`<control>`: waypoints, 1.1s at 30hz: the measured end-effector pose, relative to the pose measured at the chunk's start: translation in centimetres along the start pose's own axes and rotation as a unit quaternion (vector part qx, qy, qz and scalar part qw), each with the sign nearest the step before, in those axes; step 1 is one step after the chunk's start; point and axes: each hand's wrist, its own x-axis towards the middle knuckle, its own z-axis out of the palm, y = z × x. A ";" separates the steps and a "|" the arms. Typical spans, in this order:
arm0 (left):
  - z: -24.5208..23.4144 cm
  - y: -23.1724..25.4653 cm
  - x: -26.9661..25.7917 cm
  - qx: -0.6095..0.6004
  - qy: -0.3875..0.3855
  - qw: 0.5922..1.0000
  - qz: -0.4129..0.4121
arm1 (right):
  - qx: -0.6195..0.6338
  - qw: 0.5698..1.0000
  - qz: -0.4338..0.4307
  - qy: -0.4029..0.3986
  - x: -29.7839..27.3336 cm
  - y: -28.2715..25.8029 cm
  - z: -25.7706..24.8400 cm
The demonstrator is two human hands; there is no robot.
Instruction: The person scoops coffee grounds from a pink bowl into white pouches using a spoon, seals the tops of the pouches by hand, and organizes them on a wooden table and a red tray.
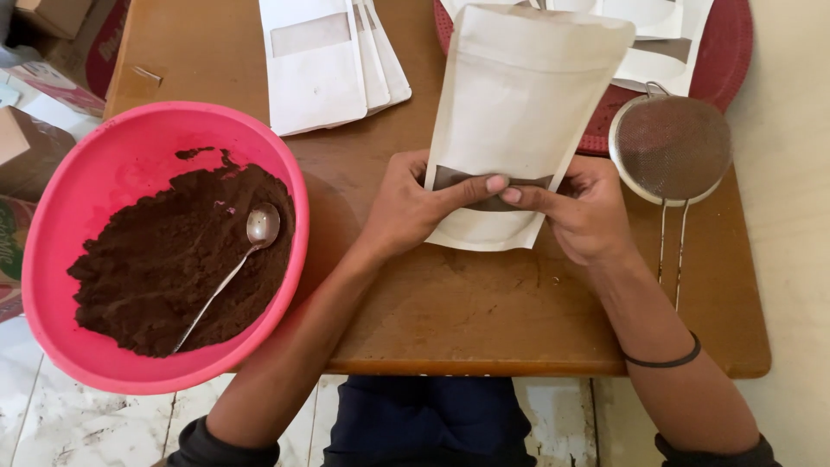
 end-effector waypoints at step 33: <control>0.6 0.5 -0.2 0.045 0.003 0.999 0.004 | -0.045 0.998 -0.007 0.043 -0.2 -0.9 -0.3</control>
